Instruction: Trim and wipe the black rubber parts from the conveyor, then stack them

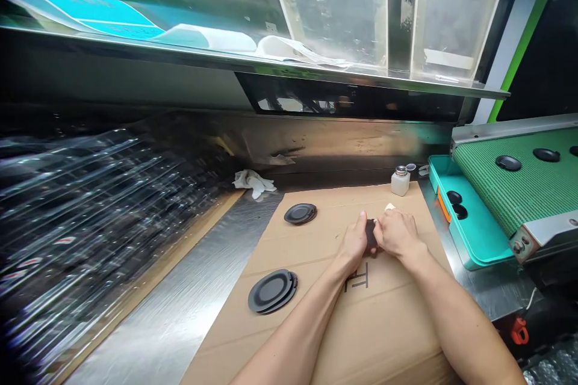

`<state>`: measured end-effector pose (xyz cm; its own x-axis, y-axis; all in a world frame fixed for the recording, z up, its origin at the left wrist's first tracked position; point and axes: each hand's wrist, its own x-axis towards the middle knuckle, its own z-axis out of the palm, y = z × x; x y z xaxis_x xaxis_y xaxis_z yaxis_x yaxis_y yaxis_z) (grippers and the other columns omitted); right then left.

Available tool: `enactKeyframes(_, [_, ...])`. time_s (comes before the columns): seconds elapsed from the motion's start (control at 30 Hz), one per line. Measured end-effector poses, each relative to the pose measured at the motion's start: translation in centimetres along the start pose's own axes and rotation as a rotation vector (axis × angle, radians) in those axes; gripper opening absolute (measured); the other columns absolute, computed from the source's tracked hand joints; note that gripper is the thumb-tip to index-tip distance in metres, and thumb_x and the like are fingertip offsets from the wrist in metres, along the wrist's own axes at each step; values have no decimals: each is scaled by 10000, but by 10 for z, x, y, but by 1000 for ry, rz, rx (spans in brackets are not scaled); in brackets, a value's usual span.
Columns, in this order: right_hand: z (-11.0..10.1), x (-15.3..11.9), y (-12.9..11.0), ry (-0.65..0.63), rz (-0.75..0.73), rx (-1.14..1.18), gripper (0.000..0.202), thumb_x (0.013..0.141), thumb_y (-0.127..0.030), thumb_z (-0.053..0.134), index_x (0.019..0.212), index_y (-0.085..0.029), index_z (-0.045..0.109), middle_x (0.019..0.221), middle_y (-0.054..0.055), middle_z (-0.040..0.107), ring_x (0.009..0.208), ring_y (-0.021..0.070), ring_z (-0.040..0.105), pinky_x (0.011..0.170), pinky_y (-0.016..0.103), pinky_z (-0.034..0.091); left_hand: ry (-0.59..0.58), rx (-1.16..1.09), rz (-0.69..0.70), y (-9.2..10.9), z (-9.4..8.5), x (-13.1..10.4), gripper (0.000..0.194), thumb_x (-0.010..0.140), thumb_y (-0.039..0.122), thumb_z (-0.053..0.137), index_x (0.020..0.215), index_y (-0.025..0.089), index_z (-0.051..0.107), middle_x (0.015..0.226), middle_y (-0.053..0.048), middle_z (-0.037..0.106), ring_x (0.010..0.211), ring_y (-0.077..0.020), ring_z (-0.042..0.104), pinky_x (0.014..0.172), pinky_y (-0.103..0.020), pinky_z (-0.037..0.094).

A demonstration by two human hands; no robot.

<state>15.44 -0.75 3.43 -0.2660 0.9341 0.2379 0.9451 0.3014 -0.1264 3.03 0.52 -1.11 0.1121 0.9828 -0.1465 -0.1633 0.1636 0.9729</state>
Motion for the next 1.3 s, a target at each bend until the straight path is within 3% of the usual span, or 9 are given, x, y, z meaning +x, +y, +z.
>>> enactKeyframes(0.13, [-4, 0, 3, -33, -5, 8, 293, 965, -297, 466, 854, -201, 720, 929, 71, 696, 902, 196, 608, 745, 267, 373, -25, 38, -38, 2, 1, -2, 648, 925, 677, 373, 612, 175, 635, 421, -56, 564, 302, -150, 486, 331, -249, 347])
enactKeyframes(0.67, [-11, 4, 19, -71, -137, 71, 255, 913, -254, 524, 745, -197, 707, 812, 51, 671, 797, 169, 565, 672, 271, 308, -198, 219, 68, 4, -4, -4, 716, 930, 674, 300, 575, 146, 629, 505, -75, 601, 364, -128, 478, 385, -248, 334])
enactKeyframes(0.8, [-11, 5, 22, -112, -92, 73, 213, 856, -265, 574, 709, -205, 716, 746, 48, 642, 735, 172, 546, 627, 287, 280, -190, 232, 87, 2, -4, -4, 710, 932, 657, 318, 550, 142, 620, 499, -80, 593, 367, -123, 480, 388, -239, 331])
enactKeyframes(1.03, [-4, 7, 23, -58, -111, 122, 237, 869, -264, 565, 682, -221, 704, 707, 31, 643, 745, 172, 557, 632, 272, 298, -152, 194, 98, -4, -1, -2, 640, 948, 582, 372, 557, 148, 633, 496, -85, 608, 361, -123, 487, 372, -230, 315])
enactKeyframes(1.13, [2, 6, 29, -31, -88, 243, 267, 903, -285, 556, 691, -229, 709, 706, 17, 654, 721, 158, 567, 638, 258, 318, -38, 55, 40, -3, -3, 2, 574, 952, 540, 398, 636, 136, 657, 510, -83, 623, 346, -124, 466, 351, -230, 301])
enactKeyframes(1.23, [10, 7, 33, 156, -30, 455, 267, 960, -310, 515, 850, -242, 748, 823, 16, 691, 787, 151, 601, 712, 239, 387, 51, -298, -105, 3, -14, 10, 530, 993, 450, 322, 835, 93, 680, 636, -125, 690, 423, -144, 539, 385, -229, 368])
enactKeyframes(1.3, [13, 9, 33, 291, 17, 574, 275, 986, -331, 491, 958, -247, 752, 908, 28, 704, 856, 159, 618, 776, 246, 427, 13, -518, -166, 7, -22, 14, 516, 1011, 388, 279, 924, 63, 670, 756, -177, 720, 535, -164, 613, 440, -231, 422])
